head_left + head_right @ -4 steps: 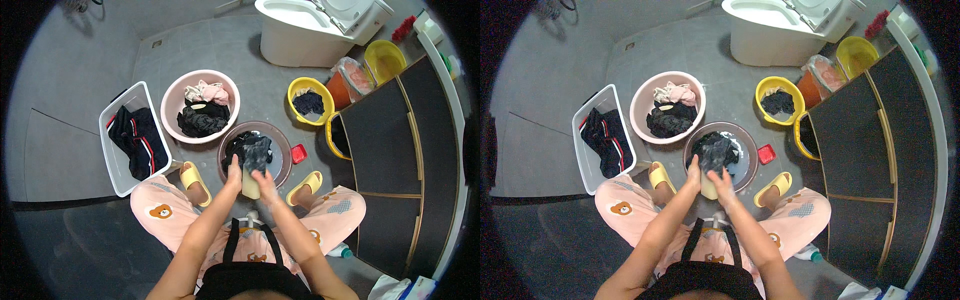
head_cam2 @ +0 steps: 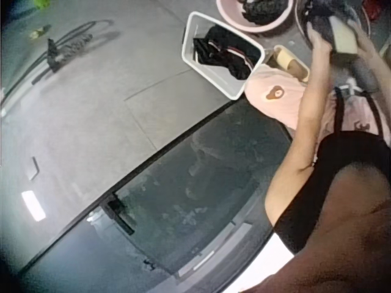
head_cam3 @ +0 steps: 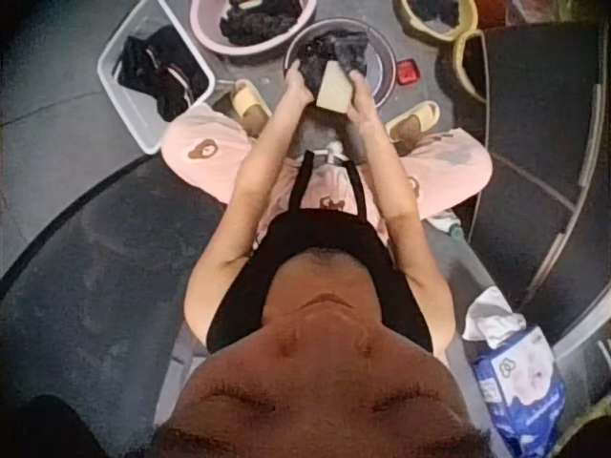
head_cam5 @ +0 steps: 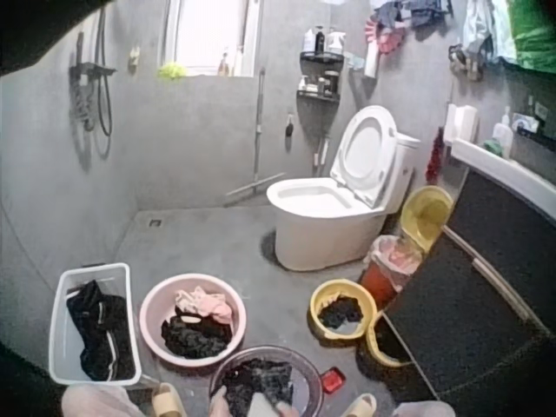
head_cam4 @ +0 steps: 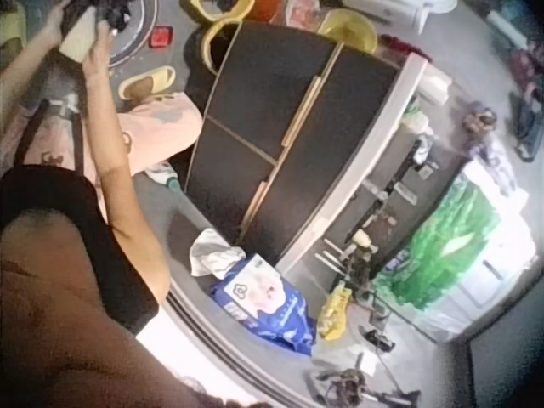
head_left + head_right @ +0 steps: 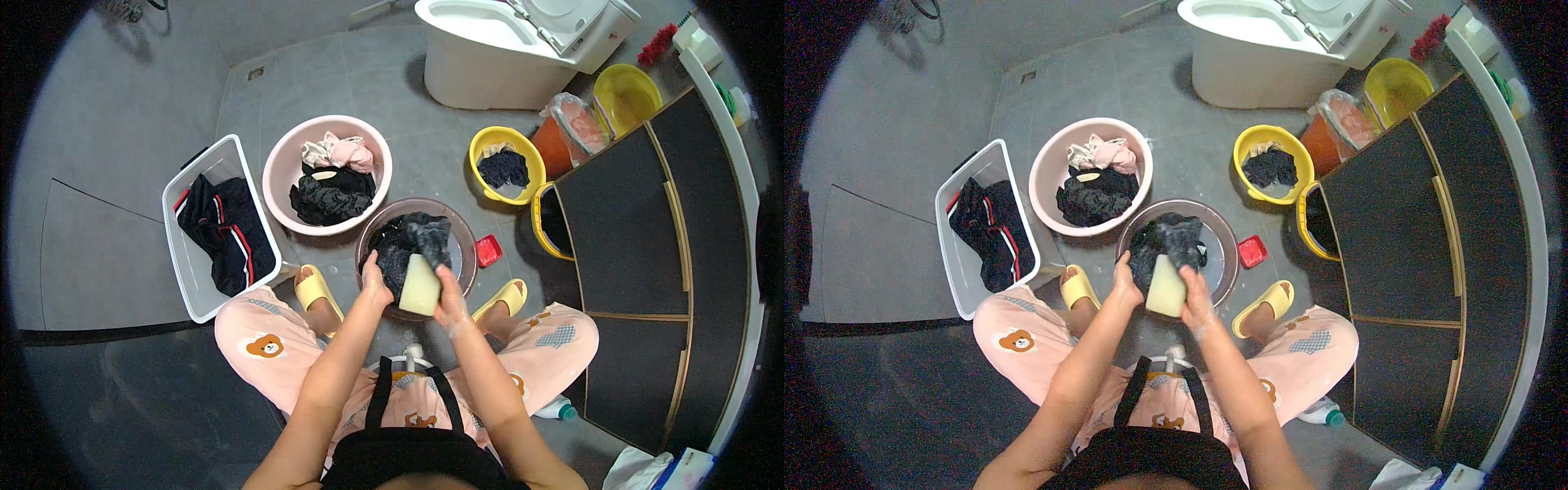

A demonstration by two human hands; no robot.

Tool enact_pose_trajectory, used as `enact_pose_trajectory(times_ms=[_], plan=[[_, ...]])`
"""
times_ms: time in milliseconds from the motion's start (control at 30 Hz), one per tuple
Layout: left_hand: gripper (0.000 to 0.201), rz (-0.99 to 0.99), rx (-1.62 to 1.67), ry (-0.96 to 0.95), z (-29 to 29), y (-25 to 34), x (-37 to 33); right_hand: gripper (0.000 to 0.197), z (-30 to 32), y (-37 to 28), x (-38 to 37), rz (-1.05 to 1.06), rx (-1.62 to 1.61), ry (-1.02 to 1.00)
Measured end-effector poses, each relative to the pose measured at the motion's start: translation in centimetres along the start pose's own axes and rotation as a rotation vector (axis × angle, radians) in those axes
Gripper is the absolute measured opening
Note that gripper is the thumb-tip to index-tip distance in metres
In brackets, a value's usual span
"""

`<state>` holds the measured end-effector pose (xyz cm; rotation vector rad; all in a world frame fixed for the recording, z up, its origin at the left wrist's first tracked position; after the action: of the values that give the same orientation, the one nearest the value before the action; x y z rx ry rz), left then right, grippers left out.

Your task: The person sits on the bathroom floor and hand washes clothes in a metal basin. They scrub a white garment and then a dark garment using a bar of soap, rinsing them in the soapy water.

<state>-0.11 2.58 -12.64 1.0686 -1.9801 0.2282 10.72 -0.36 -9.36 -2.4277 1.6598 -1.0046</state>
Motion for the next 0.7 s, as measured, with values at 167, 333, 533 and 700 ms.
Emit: enact_pose_trajectory(times_ms=[167,333,533,700], plan=[[0.043,-0.033,0.099,0.096,0.3,1.9,0.4,0.044,1.1,-2.3,-0.1,0.099,-0.196,0.057],[0.054,-0.126,0.194,0.043,0.7,4.7,0.6,0.039,3.1,-4.2,-0.8,0.144,-0.192,-0.020],[0.056,-0.118,0.074,-0.269,-4.4,0.4,4.5,0.035,2.8,-2.8,-0.9,0.270,0.200,0.192],[0.056,-0.833,-1.344,-0.063,-3.5,-3.3,5.2,0.048,1.6,1.4,-1.5,0.003,-0.246,-0.013]])
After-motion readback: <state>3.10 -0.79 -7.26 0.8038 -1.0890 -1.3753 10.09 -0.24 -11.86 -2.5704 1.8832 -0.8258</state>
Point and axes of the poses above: each hand's wrist, its own x-axis away from the middle knuckle, its own z-axis out of the back of the hand, y = z × x, the point moved 6 cm from there along -x, towards the middle knuckle, and after that the axes turned 7 degrees about -x, right-handed, at the moved point
